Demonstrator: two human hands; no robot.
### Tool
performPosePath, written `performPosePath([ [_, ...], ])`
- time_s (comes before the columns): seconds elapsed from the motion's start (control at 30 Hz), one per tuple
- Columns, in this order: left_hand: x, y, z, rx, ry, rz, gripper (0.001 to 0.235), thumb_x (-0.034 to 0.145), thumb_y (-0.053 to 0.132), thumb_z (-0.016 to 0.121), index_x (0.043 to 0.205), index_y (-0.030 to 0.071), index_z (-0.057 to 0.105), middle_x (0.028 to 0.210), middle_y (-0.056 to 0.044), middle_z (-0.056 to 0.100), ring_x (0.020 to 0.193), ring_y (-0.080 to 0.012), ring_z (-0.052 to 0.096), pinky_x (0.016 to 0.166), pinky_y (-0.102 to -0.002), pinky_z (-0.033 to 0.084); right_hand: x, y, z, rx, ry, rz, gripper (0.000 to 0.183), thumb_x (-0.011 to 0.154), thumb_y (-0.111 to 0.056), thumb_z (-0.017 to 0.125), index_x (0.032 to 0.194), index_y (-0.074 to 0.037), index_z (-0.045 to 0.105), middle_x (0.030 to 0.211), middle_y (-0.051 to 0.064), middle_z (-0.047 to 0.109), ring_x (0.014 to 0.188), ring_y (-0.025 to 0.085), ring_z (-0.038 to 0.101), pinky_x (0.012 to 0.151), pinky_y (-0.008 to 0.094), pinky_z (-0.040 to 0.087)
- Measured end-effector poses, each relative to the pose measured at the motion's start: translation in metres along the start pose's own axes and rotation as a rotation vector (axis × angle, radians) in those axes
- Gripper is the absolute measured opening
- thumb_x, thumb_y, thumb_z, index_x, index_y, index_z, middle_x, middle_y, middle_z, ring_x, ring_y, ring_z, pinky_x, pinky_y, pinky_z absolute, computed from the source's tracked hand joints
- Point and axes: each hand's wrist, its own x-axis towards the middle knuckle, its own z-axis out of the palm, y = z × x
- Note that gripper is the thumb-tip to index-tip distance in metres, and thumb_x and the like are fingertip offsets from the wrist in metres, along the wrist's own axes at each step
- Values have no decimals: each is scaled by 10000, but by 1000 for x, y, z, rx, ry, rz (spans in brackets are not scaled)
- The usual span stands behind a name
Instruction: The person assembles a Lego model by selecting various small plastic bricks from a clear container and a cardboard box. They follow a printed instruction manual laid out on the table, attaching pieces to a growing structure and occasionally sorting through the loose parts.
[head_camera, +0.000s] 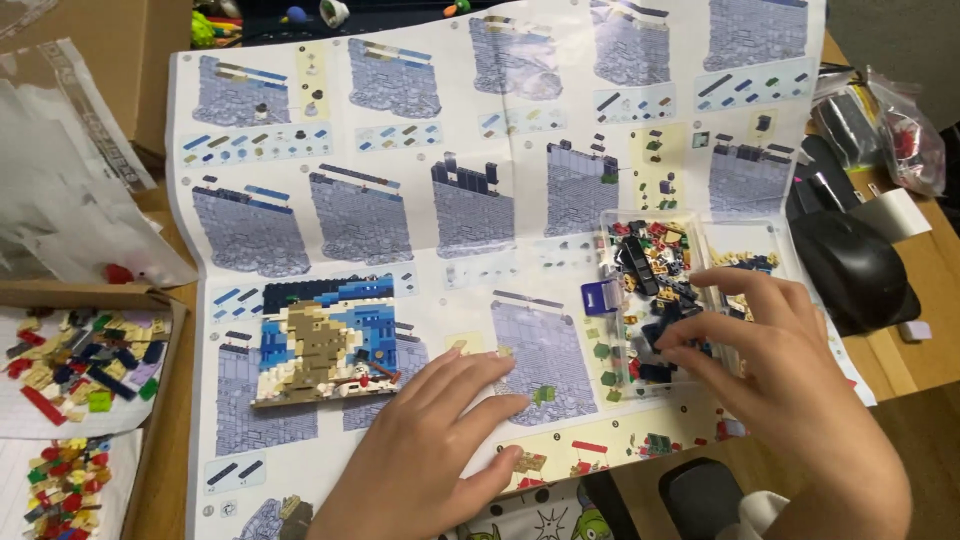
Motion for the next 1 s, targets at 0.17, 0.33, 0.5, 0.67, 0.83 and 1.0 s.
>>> performPosePath([
  [0.17,-2,-1,2,29,11,18,349,888,227,649,1202,73,634,1320,-159,549,1228,-316,506,1071,-505,352,-9,-32,-14,198,63,38,182,852,-303,624,898,-202,769,1164,15,632,1241,176,526,1000,394,366],
  [0.33,1,4,-4,52,261,-41,353,889,155,645,1203,8,576,1192,-157,599,1117,-303,586,983,-424,466,19,-93,22,284,165,-261,79,901,-206,611,960,-182,657,910,-37,696,860,186,588,795,354,387],
  [0.5,3,5,-4,60,294,-53,481,867,95,655,1280,-34,446,1314,-195,528,1237,-318,547,1060,-392,440,36,-126,56,202,216,-302,127,949,-244,534,964,-143,611,897,-3,681,798,237,543,697,393,355],
  [0.67,3,4,5,47,244,-136,621,886,123,627,1385,-62,307,1459,-245,384,1375,-345,409,1144,-434,356,41,-124,83,164,398,-319,89,926,-209,579,898,-139,625,870,14,607,792,269,495,655,408,366],
  [0.83,5,0,14,295,177,-102,693,868,207,635,1433,-37,318,1454,-173,452,1317,-275,486,1076,-374,407,12,-109,38,238,400,-395,161,952,-158,586,1109,-133,609,1032,53,583,834,274,491,733,397,364],
  [1.0,5,-9,21,345,74,-95,620,885,255,576,1422,16,383,1457,-130,456,1343,-260,438,1101,-413,371,-1,-34,13,175,442,-146,189,877,-154,658,1057,-186,708,1027,11,641,931,232,549,798,386,374],
])
